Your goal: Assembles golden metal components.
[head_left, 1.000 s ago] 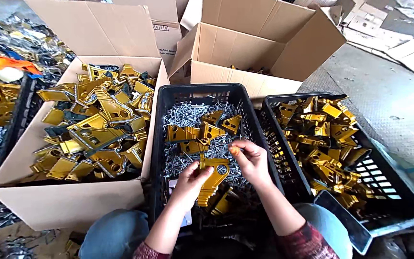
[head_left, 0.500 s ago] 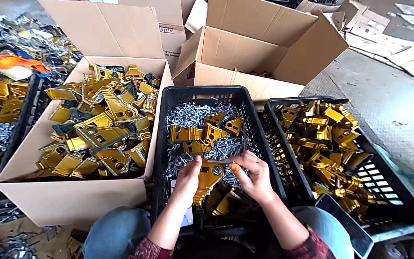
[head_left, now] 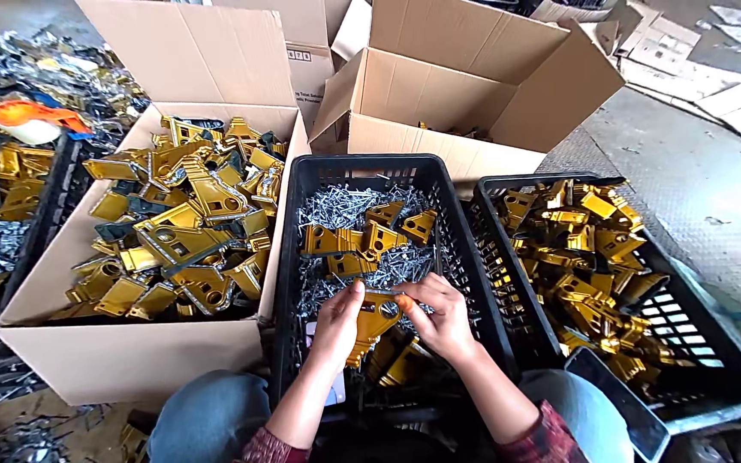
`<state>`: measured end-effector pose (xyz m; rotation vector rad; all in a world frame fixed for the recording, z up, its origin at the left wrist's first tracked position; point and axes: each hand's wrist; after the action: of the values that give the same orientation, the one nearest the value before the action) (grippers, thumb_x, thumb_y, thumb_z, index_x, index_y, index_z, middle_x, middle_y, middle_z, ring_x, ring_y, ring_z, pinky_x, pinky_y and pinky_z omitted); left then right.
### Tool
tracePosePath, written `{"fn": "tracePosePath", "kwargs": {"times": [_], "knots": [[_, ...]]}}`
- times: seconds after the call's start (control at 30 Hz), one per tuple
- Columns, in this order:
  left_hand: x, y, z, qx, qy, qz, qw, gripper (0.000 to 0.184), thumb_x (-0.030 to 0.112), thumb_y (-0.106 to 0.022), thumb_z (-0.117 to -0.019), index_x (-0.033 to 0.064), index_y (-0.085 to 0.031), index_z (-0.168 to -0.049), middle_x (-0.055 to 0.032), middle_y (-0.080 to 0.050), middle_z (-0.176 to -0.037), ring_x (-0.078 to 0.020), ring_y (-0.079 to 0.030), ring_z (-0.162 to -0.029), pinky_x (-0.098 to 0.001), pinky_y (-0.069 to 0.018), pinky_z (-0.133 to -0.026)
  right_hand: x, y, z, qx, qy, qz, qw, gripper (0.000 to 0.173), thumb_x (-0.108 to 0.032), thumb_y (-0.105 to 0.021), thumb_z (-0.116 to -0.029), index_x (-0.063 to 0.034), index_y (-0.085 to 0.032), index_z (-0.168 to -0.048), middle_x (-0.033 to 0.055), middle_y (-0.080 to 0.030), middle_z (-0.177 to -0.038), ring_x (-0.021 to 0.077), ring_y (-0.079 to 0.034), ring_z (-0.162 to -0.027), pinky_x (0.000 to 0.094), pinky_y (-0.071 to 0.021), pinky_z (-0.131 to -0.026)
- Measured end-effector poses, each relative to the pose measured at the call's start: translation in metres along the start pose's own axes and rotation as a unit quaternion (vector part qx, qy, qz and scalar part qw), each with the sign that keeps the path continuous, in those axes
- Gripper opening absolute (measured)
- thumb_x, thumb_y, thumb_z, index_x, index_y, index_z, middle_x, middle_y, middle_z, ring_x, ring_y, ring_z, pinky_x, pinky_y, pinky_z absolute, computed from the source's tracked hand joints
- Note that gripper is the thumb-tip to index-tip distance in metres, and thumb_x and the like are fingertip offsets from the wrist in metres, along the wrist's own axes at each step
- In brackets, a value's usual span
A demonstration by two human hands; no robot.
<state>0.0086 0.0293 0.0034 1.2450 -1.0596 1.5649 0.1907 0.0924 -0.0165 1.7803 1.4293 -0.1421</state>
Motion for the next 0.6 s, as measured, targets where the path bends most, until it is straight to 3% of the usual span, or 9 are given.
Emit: {"fn": "tracePosePath", "kwargs": {"times": [0.1, 0.17, 0.27, 0.33, 0.37, 0.43, 0.5, 0.6], "knots": [[-0.001, 0.002, -0.001, 0.017, -0.013, 0.014, 1.000, 0.030, 0.018, -0.045, -0.1092, 0.0013, -0.070, -0.105, -0.0010, -0.071, -0.093, -0.0046, -0.067, -0.092, -0.0237, -0.0540, -0.087, -0.001, 0.004, -0.002, -0.046, -0.008, 0.004, 0.999, 0.034, -0.037, -0.054, -0.1051, -0.0165, -0.080, -0.111, 0.0030, -0.071, -0.084, 0.0140, -0.063, -0.082, 0.0342, -0.0483, -0.079], [0.000, 0.005, -0.003, 0.030, -0.050, 0.013, 0.998, 0.028, 0.013, -0.048, -0.1067, 0.0022, -0.071, -0.097, 0.0003, -0.071, -0.085, -0.0048, -0.067, -0.085, -0.0238, -0.0555, -0.083, -0.004, 0.012, -0.005, -0.112, -0.058, -0.051, 0.991, 0.035, -0.036, -0.053, -0.1062, -0.0171, -0.077, -0.123, 0.0039, -0.069, -0.093, 0.0098, -0.061, -0.089, 0.0274, -0.0505, -0.084], [-0.002, 0.010, -0.003, 0.015, -0.109, 0.009, 0.994, 0.026, 0.011, -0.048, -0.1045, 0.0047, -0.071, -0.093, 0.0038, -0.069, -0.083, -0.0032, -0.066, -0.083, -0.0231, -0.0549, -0.082, -0.005, 0.019, -0.009, -0.165, -0.144, -0.190, 0.957, 0.033, -0.030, -0.058, -0.1035, -0.0133, -0.075, -0.125, 0.0056, -0.067, -0.115, 0.0028, -0.060, -0.102, 0.0188, -0.0509, -0.088], [0.002, 0.015, 0.000, -0.062, -0.108, 0.049, 0.991, 0.030, 0.013, -0.043, -0.1060, 0.0077, -0.071, -0.096, 0.0047, -0.072, -0.088, -0.0035, -0.068, -0.088, -0.0246, -0.0570, -0.085, -0.007, 0.022, -0.011, -0.180, -0.165, -0.297, 0.923, 0.042, -0.041, -0.067, -0.0974, -0.0115, -0.074, -0.127, 0.0083, -0.058, -0.135, 0.0035, -0.058, -0.111, 0.0191, -0.0531, -0.089], [0.002, 0.018, 0.001, -0.116, -0.104, 0.084, 0.984, 0.032, 0.017, -0.043, -0.1070, 0.0113, -0.072, -0.096, 0.0049, -0.074, -0.090, -0.0041, -0.070, -0.088, -0.0257, -0.0585, -0.085, -0.010, 0.022, -0.011, -0.192, -0.163, -0.354, 0.901, 0.057, -0.049, -0.073, -0.0922, -0.0096, -0.070, -0.133, 0.0099, -0.052, -0.146, 0.0078, -0.059, -0.120, 0.0237, -0.0565, -0.093], [0.000, 0.018, 0.004, -0.213, -0.082, 0.155, 0.961, 0.032, 0.034, -0.050, -0.1067, 0.0181, -0.076, -0.099, 0.0052, -0.076, -0.096, -0.0046, -0.071, -0.092, -0.0266, -0.0597, -0.085, -0.019, 0.017, -0.013, -0.221, -0.137, -0.474, 0.841, 0.093, -0.052, -0.079, -0.0857, 0.0004, -0.043, -0.153, 0.0149, -0.043, -0.158, 0.0205, -0.054, -0.135, 0.0386, -0.0527, -0.107], [-0.007, 0.016, 0.006, -0.248, -0.052, 0.209, 0.944, 0.035, 0.048, -0.056, -0.1011, 0.0207, -0.077, -0.105, 0.0036, -0.076, -0.102, -0.0066, -0.071, -0.097, -0.0289, -0.0595, -0.089, -0.028, 0.008, -0.015, -0.203, -0.120, -0.542, 0.807, 0.110, -0.044, -0.084, -0.0819, -0.0005, -0.021, -0.161, 0.0147, -0.053, -0.148, 0.0220, -0.058, -0.130, 0.0417, -0.0490, -0.111], [-0.011, 0.018, 0.004, -0.259, -0.057, 0.214, 0.940, 0.038, 0.052, -0.055, -0.0999, 0.0206, -0.076, -0.108, 0.0037, -0.076, -0.104, -0.0067, -0.071, -0.099, -0.0289, -0.0588, -0.090, -0.033, 0.005, -0.012, -0.169, -0.122, -0.553, 0.807, 0.117, -0.030, -0.088, -0.0790, -0.0068, -0.011, -0.163, 0.0172, -0.057, -0.142, 0.0263, -0.060, -0.127, 0.0453, -0.0494, -0.111]]}}
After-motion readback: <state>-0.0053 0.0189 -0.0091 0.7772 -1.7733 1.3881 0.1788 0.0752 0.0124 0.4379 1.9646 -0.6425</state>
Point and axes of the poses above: each hand's wrist, its own z-axis away from the middle knuckle, its own y-axis out of the back of the hand, x = y × z
